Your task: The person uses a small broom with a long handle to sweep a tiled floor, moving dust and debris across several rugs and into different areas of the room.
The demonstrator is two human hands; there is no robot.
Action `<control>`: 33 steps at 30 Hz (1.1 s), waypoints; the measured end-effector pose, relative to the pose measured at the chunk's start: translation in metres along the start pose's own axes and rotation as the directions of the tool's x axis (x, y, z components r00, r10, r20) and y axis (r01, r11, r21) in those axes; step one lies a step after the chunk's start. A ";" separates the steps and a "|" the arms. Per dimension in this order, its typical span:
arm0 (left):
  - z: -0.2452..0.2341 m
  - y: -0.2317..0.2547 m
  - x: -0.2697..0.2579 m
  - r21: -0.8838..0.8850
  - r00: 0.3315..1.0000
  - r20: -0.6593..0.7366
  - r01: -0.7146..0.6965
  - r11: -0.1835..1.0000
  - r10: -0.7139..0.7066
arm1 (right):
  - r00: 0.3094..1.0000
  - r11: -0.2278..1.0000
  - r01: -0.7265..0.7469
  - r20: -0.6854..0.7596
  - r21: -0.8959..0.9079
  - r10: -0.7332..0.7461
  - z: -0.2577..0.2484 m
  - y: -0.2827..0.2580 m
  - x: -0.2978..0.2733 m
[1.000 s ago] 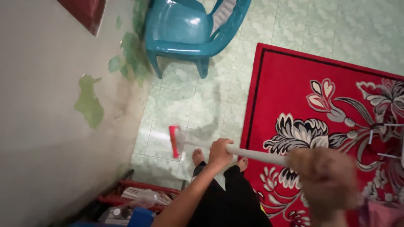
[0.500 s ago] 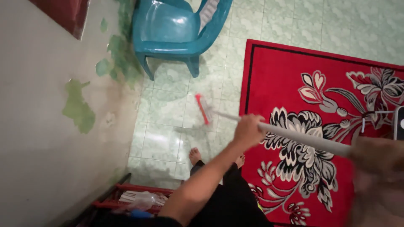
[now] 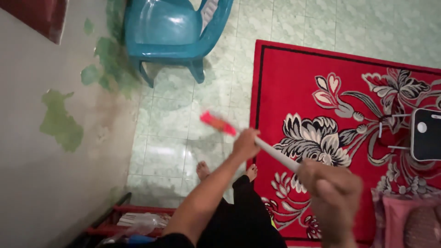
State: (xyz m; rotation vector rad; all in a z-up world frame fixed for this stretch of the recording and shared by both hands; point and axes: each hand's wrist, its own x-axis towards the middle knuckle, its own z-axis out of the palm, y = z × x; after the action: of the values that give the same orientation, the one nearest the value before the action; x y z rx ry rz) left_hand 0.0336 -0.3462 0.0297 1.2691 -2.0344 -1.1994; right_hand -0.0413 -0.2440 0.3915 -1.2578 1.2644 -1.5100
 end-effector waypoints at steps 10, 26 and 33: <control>-0.059 0.113 0.045 0.056 0.997 0.066 0.031 0.998 -0.035 | 0.973 0.965 0.212 -0.122 0.155 -0.194 -0.083 -0.005 0.026; 0.033 0.015 0.030 -0.003 0.999 0.042 -0.001 1.000 0.001 | 0.960 0.995 0.078 -0.263 -0.060 -0.091 -0.022 0.009 0.027; -0.015 0.087 0.138 0.041 0.999 -0.031 0.029 0.999 -0.027 | 0.948 0.944 0.306 -0.128 0.122 -0.291 -0.079 0.011 0.133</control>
State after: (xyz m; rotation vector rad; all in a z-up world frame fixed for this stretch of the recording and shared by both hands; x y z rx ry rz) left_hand -0.0620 -0.4567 0.1024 1.3314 -2.0362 -1.1488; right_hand -0.1458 -0.3573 0.4062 -1.3339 1.0458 -1.8728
